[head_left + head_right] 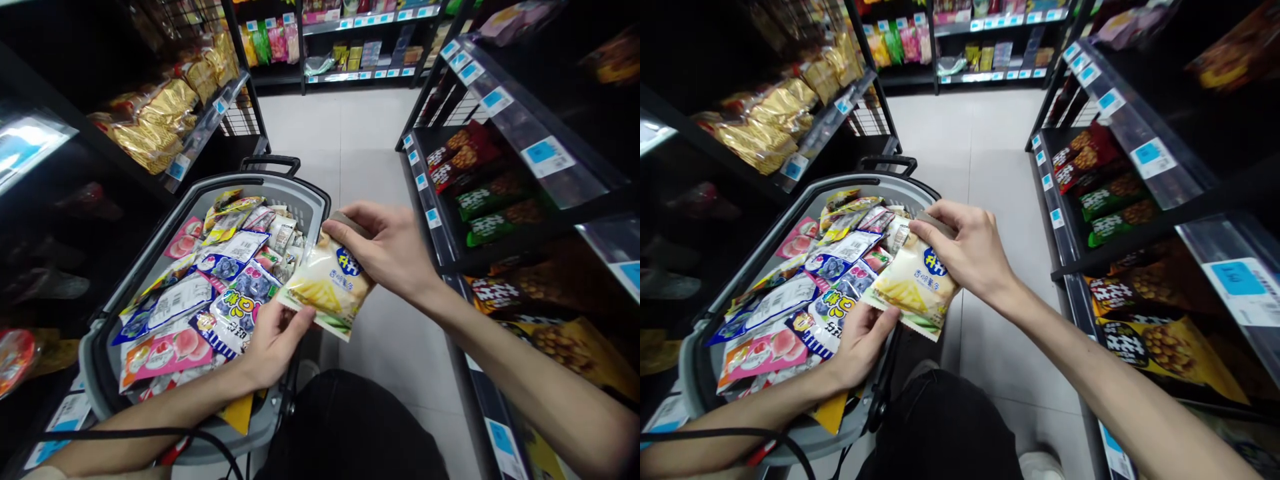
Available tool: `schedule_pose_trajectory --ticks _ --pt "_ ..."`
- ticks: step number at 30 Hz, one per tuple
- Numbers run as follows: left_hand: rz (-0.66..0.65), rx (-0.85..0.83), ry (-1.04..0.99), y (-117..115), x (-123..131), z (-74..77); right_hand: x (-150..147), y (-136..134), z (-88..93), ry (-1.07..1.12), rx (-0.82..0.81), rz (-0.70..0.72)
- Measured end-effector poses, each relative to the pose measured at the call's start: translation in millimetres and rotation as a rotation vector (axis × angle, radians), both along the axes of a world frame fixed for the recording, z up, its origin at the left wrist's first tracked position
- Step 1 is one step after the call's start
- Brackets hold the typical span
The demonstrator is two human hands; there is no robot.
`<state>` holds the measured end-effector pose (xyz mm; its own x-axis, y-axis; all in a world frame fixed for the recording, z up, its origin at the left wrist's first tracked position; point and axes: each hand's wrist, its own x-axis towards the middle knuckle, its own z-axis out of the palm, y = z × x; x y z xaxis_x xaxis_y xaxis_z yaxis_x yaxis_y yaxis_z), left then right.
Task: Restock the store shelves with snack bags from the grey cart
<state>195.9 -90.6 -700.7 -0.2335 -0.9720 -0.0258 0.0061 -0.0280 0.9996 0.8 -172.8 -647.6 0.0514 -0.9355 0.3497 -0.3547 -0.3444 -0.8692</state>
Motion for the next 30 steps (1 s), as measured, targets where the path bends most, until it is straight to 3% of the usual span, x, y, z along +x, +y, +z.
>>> schedule_pose_trajectory --ticks 4,10,17,30 --pt "-0.002 0.107 -0.025 -5 1 2.3 -6 -6 -11.0 0.055 -0.015 -0.006" --pt "0.000 0.136 0.041 -6 4 0.5 -9 -14 -28.5 0.136 -0.039 -0.002" --pt "-0.022 0.127 0.069 -5 6 -7.3 -9 -13 -29.6 0.114 -0.042 0.016" --pt "-0.058 0.082 -0.036 -2 8 -1.8 -12 -14 -39.3 0.182 -0.003 -0.017"
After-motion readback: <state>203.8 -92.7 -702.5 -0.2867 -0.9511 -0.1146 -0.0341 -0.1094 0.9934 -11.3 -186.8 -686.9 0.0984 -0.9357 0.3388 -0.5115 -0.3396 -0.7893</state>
